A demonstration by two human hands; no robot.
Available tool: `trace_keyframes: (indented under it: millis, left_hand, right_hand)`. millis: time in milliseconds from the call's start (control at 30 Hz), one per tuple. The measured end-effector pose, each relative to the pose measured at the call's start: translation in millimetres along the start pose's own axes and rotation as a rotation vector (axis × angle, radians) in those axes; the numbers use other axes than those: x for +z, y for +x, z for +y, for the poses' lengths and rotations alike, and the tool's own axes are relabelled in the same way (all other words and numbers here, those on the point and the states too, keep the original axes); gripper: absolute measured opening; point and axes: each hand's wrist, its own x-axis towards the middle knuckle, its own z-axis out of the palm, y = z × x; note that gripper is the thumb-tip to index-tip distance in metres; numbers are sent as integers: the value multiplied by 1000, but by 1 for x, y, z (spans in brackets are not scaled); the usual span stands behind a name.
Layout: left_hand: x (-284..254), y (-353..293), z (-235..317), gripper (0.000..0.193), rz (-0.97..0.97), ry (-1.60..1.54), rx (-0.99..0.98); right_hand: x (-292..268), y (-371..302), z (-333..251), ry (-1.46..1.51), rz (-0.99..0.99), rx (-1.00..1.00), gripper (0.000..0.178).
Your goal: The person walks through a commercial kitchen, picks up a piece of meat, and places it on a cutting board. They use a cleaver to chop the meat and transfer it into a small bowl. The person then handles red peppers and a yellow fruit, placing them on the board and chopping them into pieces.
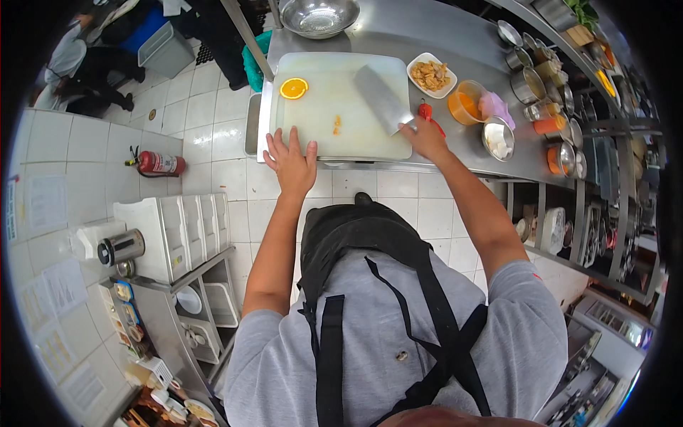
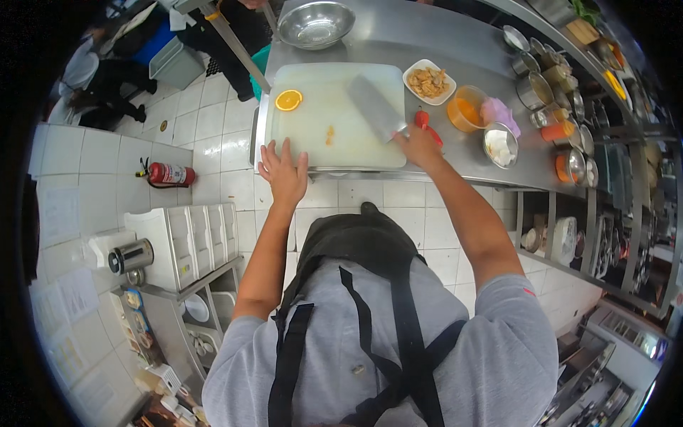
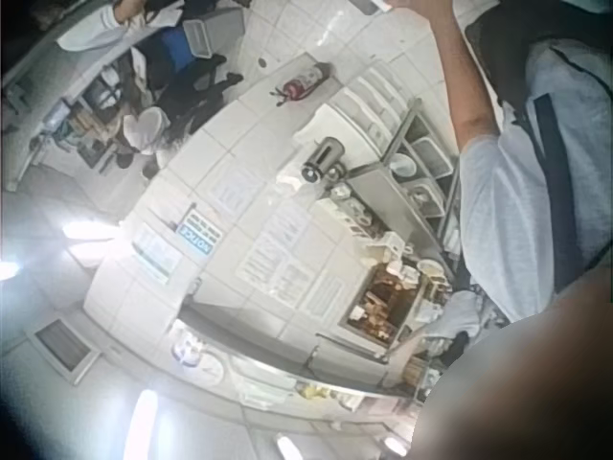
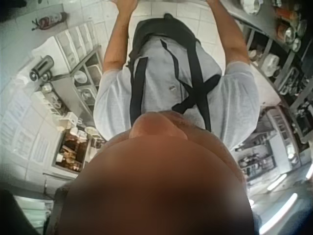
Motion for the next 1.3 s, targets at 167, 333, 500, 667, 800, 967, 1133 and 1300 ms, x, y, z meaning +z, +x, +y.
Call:
trace_keyframes:
  millis: [167,333,500,667,800,967,1133,1300]
  left_hand:
    - [8,-24,19,71,20,18,-97]
    - [13,-38,45,72,51,37,-115]
    - [14,-37,66,74,50,81,-119]
    - [9,-43,65,73,52,120,-132]
    - [6,-40,64,72,46,126,-125]
    - [10,-30,57,72,56,69,-110]
    - [-2,-21,35,67,121,36,-75]
    - [-27,-22,-10,63,203,-48,-109]
  right_hand:
    - [-10,-19,-16,-137,-209,-222,55]
    - [-46,40,-12,41,-192,-97,56]
    - [-38,81,-9,-83,-109,-349,58]
    - [-47,28,-8,-217,-284,-463,55]
    - [-58,43,7,-77,-201,-328,52]
    - [-16,19,10,-30,-225,-288,49]
    - [-33,-18,4,-31,-158,-175,51]
    - [-18,-31,45,60,-30,-42,50]
